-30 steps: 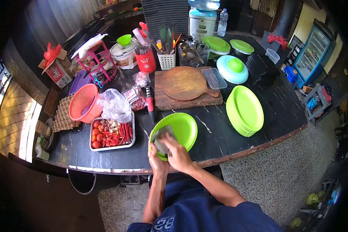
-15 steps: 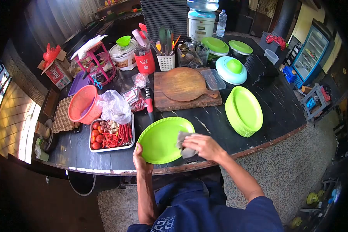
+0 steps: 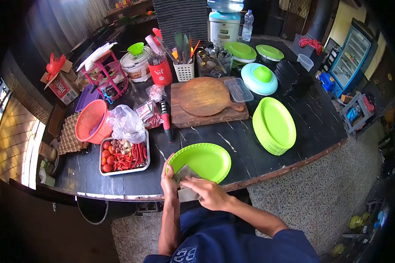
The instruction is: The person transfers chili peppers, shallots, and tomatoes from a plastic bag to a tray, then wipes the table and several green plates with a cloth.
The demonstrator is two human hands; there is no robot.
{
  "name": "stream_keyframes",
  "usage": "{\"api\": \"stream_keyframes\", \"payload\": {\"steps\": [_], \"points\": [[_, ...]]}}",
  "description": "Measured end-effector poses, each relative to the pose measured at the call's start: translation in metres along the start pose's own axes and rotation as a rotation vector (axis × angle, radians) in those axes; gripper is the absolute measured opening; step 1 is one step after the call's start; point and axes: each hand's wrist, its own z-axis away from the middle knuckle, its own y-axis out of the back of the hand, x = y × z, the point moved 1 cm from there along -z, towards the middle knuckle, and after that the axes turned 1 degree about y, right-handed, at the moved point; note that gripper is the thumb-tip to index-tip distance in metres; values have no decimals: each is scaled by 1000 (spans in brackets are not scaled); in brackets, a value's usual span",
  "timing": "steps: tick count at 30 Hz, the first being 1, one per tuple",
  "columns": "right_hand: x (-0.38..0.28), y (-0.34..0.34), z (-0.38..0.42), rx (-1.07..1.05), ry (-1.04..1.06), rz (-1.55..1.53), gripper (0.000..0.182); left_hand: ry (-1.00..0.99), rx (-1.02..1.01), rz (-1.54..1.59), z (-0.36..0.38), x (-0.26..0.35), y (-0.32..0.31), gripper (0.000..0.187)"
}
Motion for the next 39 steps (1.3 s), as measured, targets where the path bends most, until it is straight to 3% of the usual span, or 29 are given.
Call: {"api": "stream_keyframes", "payload": {"steps": [2,4,8,10,12,14,16,18,20,21,23,24,25,26,28,30,32,35,37,39], "points": [[-3,0,2,-14,0,-5,62,-16,-30,55,-2,0,8,46],[-2,5,3,-85,115,232,53,11,2,48,-3,3,11,46],[20,32,-4,31,314,447,39,180,56,268,6,18,1,39],[24,46,-13,92,360,494,31,222,28,231,9,11,-1,35],[23,61,-19,208,373,567,29,302,-136,116,11,3,9,43],[24,77,-28,238,345,596,30,230,-16,-68,24,4,-8,53],[30,85,-32,280,255,467,31,-31,-3,-344,27,0,-14,55],[27,89,-27,316,247,487,31,289,-174,-25,34,25,-33,49],[22,91,-15,275,381,659,28,484,-340,378,21,23,-29,40],[21,91,-10,285,417,669,26,550,-404,567,13,16,-21,25],[21,97,1,286,422,623,25,470,-310,461,5,2,-30,30],[21,101,7,282,431,570,24,384,-210,360,2,-4,-34,39],[27,106,14,332,427,440,26,418,-174,333,5,5,-47,59],[31,111,23,339,417,454,26,428,-187,328,0,-1,-49,59],[38,128,46,696,229,168,22,269,-160,77,-13,-16,-46,66],[42,160,68,1090,-375,94,27,195,-74,55,-23,-27,-36,67],[78,219,76,1424,-465,-132,56,24,14,-31,-33,-49,-9,65],[131,307,113,1317,-646,-232,62,-58,122,-110,-31,-69,24,55],[166,337,131,1209,-912,-279,64,-120,160,-148,-23,-75,36,52],[190,348,137,1022,-959,-402,67,-184,247,-292,-20,-79,53,45]]}}
